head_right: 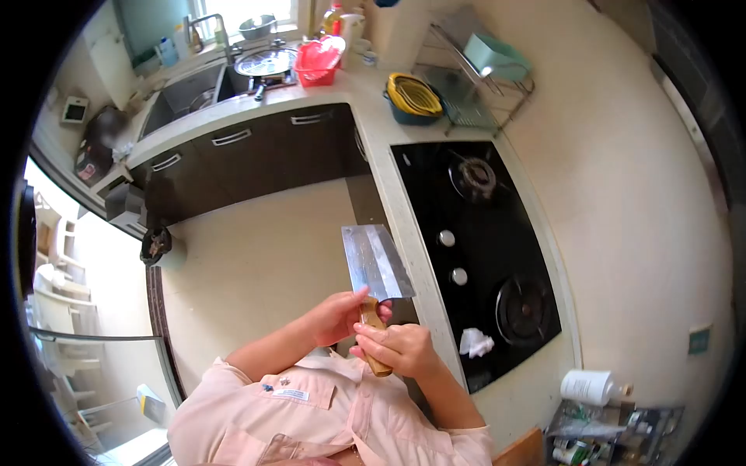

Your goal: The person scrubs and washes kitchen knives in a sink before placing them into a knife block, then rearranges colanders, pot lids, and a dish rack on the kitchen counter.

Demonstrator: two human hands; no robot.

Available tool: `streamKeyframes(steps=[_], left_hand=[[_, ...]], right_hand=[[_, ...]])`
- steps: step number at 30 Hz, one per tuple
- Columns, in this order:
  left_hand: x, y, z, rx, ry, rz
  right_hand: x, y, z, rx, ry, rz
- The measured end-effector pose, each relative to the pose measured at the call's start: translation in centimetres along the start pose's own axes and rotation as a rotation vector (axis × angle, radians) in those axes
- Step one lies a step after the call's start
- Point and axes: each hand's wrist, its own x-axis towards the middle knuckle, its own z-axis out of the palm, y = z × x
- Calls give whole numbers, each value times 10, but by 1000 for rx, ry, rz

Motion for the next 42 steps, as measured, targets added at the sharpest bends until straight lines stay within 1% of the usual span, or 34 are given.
streamKeyframes(steps=[1, 2, 5, 6, 7, 9, 10, 12, 13, 14, 15, 17, 18, 19, 21, 22, 24, 25, 26, 27, 29, 30, 31, 32, 33, 34, 35, 38, 40, 41, 42], left_hand=[[4, 11, -9, 72, 70, 25], [10, 18, -17, -23, 86, 45], [35, 44, -41, -65, 83, 104], [46, 53, -52, -73, 77, 137], [54, 65, -55, -37, 191, 160], [76, 85, -70, 76, 291, 195], [87, 94, -78, 137, 350, 213], [110, 110, -92, 266, 454, 236], [120, 121, -97, 289, 440, 265], [127, 127, -103, 310, 427, 288], [133, 131, -108, 325, 416, 302], [145, 148, -112, 369, 456, 312], [146, 160, -109, 383, 467, 304], [150, 173, -109, 397, 478, 301], [160, 200, -121, 405, 432, 325], [165, 215, -129, 413, 407, 331], [176, 240, -147, 579, 337, 361], [179, 251, -159, 662, 296, 360], [185, 261, -172, 733, 320, 292], [184, 277, -178, 764, 256, 242], [181, 316, -188, 824, 128, 150], [183, 332, -198, 899, 64, 139], [183, 349, -200, 965, 0, 126], [182, 367, -199, 1017, -1, 42], [184, 384, -198, 1043, -55, 19], [187, 398, -198, 1063, -108, -8], [192, 409, -200, 1083, -160, -35], [212, 437, -208, 1322, -138, -190], [223, 452, -212, 1355, -160, -61], [228, 459, -216, 1367, -163, 7], [235, 464, -226, 1424, -181, 25]], right_hand=[[6, 9, 8, -6, -47, -20], [10, 18, 12, 5, -121, 16], [35, 51, 25, 126, -153, 140], [34, 68, 26, 205, -282, 198], [38, 78, 25, 291, -341, 304], [51, 101, 22, 456, -445, 501], [42, 122, 27, 615, -611, 636], [45, 140, 41, 447, -648, 757], [50, 152, 52, 353, -655, 811], [47, 168, 70, 337, -549, 777], [64, 177, 77, 332, -595, 906], [101, 194, 89, 328, -689, 1171], [104, 205, 99, 237, -643, 1123], [107, 217, 108, 254, -598, 1123], [115, 244, 127, 285, -504, 1112], [121, 257, 134, 291, -434, 1068], [128, 273, 147, 306, -282, 1004], [137, 281, 154, 259, -335, 1090], [144, 287, 162, 258, -311, 1111], [151, 293, 167, 249, -293, 1128], [165, 291, 172, 344, -219, 1176], [174, 293, 177, 395, -172, 1195], [189, 294, 176, 371, -169, 1222], [206, 292, 172, 347, -169, 1252], [216, 291, 172, 323, -173, 1288], [216, 296, 181, 268, -132, 1261], [221, 300, 187, 220, -106, 1278], [235, 316, 204, 126, -53, 1309], [237, 334, 218, 117, -16, 1322], [236, 346, 226, 93, -40, 1364], [233, 360, 232, 69, -74, 1398]])
